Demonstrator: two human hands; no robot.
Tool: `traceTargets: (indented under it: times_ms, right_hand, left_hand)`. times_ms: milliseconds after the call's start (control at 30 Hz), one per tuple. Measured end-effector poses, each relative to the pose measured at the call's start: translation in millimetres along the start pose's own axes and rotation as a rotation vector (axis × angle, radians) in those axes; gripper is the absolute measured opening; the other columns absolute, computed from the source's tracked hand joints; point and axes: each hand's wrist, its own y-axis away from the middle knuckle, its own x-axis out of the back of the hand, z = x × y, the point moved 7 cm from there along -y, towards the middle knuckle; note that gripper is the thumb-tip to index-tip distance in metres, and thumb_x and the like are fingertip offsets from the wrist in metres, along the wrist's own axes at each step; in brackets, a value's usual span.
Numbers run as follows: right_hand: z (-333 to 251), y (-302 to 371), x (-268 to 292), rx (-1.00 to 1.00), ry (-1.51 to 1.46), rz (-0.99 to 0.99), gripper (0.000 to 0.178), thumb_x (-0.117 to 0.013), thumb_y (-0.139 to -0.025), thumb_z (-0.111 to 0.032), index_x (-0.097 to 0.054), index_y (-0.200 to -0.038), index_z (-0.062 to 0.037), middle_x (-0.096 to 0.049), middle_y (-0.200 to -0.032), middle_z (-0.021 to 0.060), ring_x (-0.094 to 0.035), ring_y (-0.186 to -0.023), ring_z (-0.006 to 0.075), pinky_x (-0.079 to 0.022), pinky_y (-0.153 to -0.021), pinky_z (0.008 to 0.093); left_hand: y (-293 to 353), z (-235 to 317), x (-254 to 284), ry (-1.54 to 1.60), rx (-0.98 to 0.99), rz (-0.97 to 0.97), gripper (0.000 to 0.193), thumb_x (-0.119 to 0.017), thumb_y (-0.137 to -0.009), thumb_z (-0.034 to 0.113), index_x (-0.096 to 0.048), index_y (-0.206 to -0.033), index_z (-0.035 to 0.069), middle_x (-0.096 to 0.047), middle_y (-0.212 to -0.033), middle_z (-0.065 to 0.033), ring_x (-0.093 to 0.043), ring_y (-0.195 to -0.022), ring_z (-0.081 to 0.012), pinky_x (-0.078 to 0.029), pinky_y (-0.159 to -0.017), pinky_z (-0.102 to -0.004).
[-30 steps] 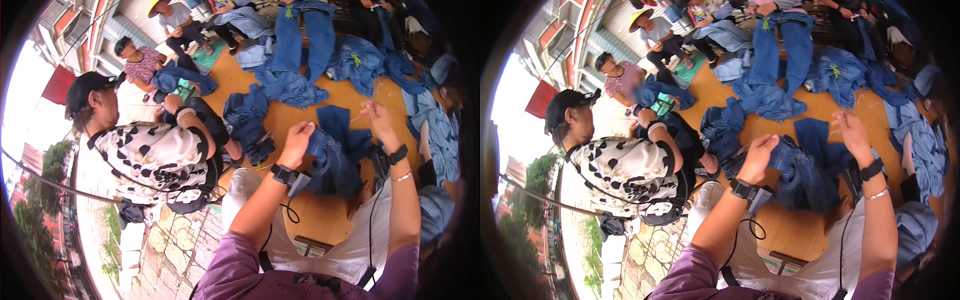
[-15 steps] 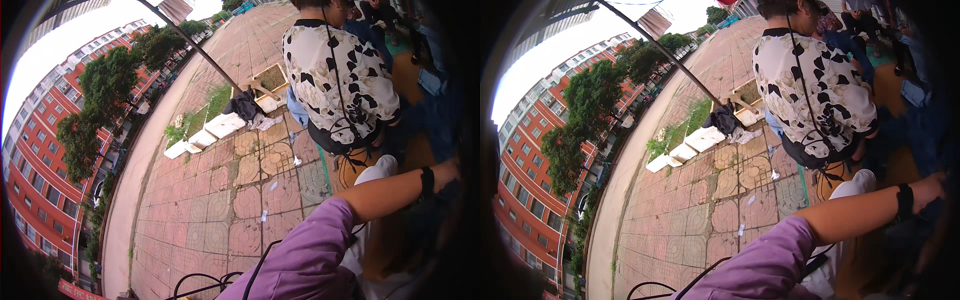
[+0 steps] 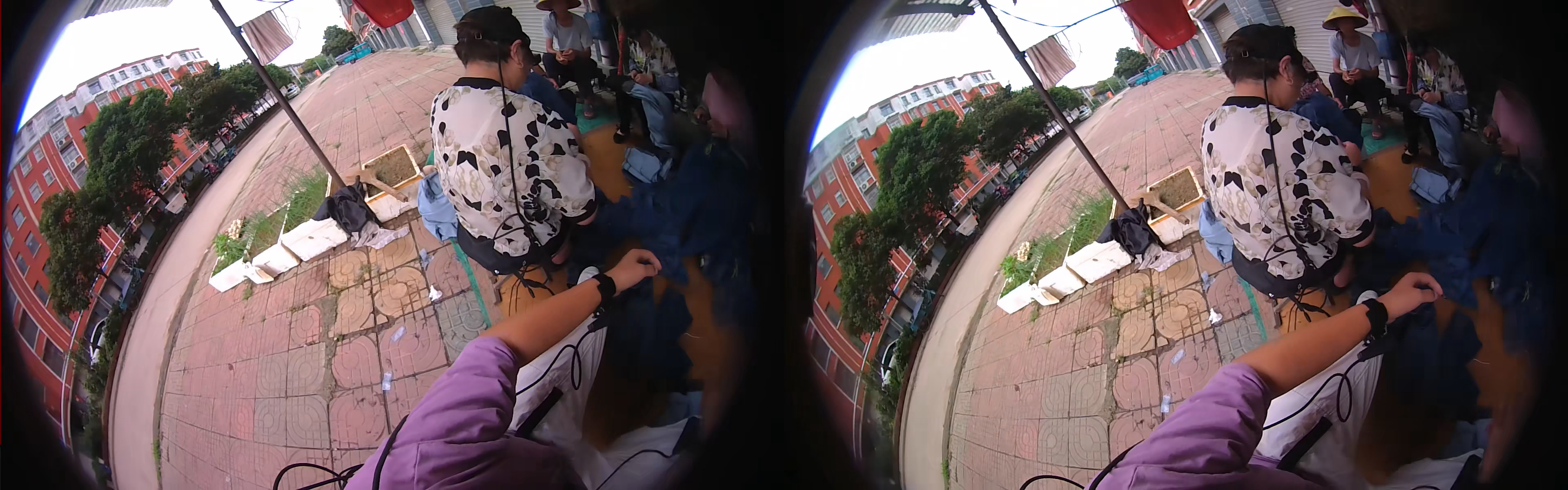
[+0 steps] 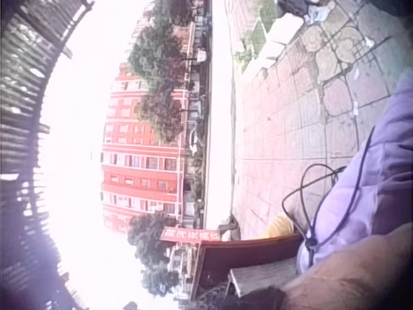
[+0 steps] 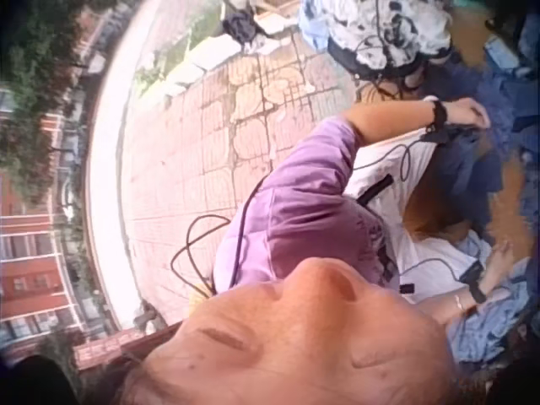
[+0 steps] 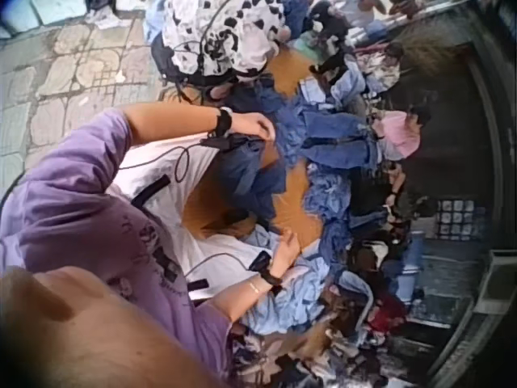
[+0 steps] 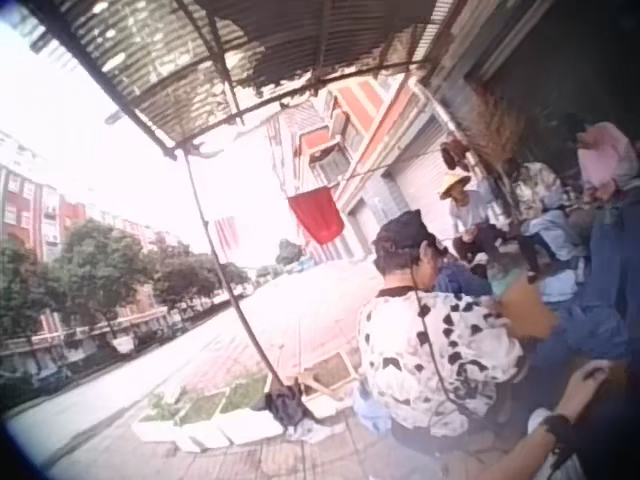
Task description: Sewing and finishing denim fabric pieces using small scissors to trim threads.
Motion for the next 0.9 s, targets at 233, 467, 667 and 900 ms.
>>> traceTargets:
  times_ms: [233,467,667,900]
  right_hand:
    - [-101.0,83.6,-44.3,-0.256,-0.899,0.061,0.038,-0.043,-0.105,-0.031,-0.067,-0.097,-0.0021,-0.06,-0.08,0.0015,-0.055,-0.067,0.0093,-0.046,-0.059,0.0232]
    - [-170.9,15.9,-115.4,-0.071,-0.912,0.081,0.062,-0.045,-0.098,-0.059,-0.067,-0.121,-0.0059,-0.065,-0.095,0.0061,-0.055,-0.06,0.0102,-0.046,-0.055,0.0257]
    - [-165.6,-3.3,-178.8,-0.327,-0.97,-0.016,0.067,-0.041,-0.098,-0.061,-0.068,-0.117,-0.0024,-0.066,-0.095,0.0091,-0.062,-0.083,0.0153,-0.05,-0.073,0.03]
    - [-166.7,68.9,-80.5,-0.077,-0.039,0.296,0.047,-0.056,-0.096,-0.038,-0.053,-0.127,-0.0039,-0.055,-0.122,0.0141,-0.049,-0.115,0.0323,-0.041,-0.1,0.0397]
  left_hand:
    - [36.3,-38.4,-49.6,-0.272,-0.037,-0.253,0.013,-0.064,-0.093,0.013,-0.072,-0.1,0.006,-0.062,-0.103,-0.0044,-0.056,-0.103,-0.0139,-0.041,-0.091,-0.026]
    - [87.8,-36.4,-111.0,-0.036,0.13,-0.451,0.045,-0.044,-0.103,0.046,-0.061,-0.101,0.004,-0.058,-0.097,-0.0024,-0.053,-0.091,-0.0141,-0.042,-0.085,-0.0293]
    - [79.5,-55.5,-75.9,0.072,0.27,-0.344,0.027,-0.051,-0.103,0.03,-0.058,-0.088,0.008,-0.056,-0.084,0.0018,-0.05,-0.079,-0.0099,-0.041,-0.074,-0.0255]
    - [70.5,-44.2,-47.9,0.414,0.328,-0.088,0.014,-0.06,-0.098,0.025,-0.059,-0.097,0.011,-0.054,-0.089,0.0011,-0.05,-0.089,-0.0133,-0.039,-0.084,-0.0313]
